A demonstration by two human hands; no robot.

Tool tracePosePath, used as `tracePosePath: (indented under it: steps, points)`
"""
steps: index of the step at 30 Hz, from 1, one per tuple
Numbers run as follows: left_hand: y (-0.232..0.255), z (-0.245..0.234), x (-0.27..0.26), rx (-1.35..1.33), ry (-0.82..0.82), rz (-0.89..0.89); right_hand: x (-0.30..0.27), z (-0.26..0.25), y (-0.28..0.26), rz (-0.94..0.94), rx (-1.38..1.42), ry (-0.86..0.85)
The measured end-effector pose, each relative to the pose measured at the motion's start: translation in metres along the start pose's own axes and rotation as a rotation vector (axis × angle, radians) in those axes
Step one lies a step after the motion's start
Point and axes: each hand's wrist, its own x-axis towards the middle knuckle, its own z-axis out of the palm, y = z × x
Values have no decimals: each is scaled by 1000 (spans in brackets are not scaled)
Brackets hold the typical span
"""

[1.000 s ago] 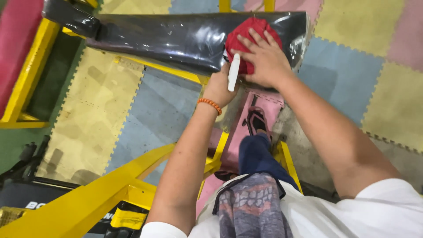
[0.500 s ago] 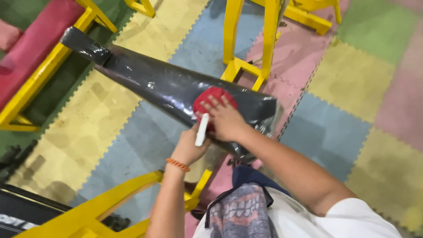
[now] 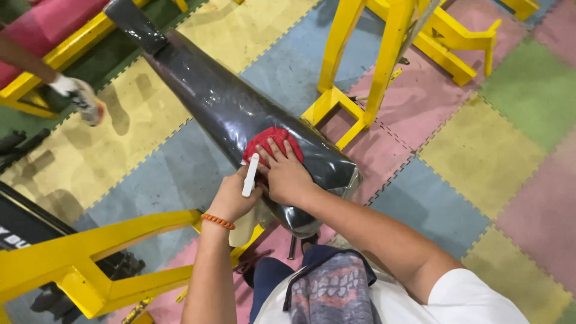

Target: Wiping down and cleaning various parts of gym machinery using a spray bottle and cloth.

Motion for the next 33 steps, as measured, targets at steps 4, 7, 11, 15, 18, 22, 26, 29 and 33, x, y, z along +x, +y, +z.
tracePosePath:
  steps: [4,7,11,15,18,22,26,29,33]
  points:
    - [-8,8,-2,-42,41,33,-1,-2,-2,-2,-22,3]
    - [-10,14,-2,-19,71,43,-1,0,-1,-17,-36,-2]
    - [-9,21,-2,-42,97,16,1,6,2,-33,-37,3]
    - [-11,27,-4,-23,138,27,0,5,2,-42,-30,23]
    - [-15,29,-5,-34,146,27,2,6,4,-45,-14,22]
    - [-6,25,-9,-21,146,47,1,5,3,-47,4,20]
    - [-1,13,-11,-47,137,64,0,5,6,-36,4,30]
    - [7,8,-13,-42,139,105,0,20,16,-62,13,65]
    - [28,-6,-14,-1,138,187,-39,16,41,-82,86,124]
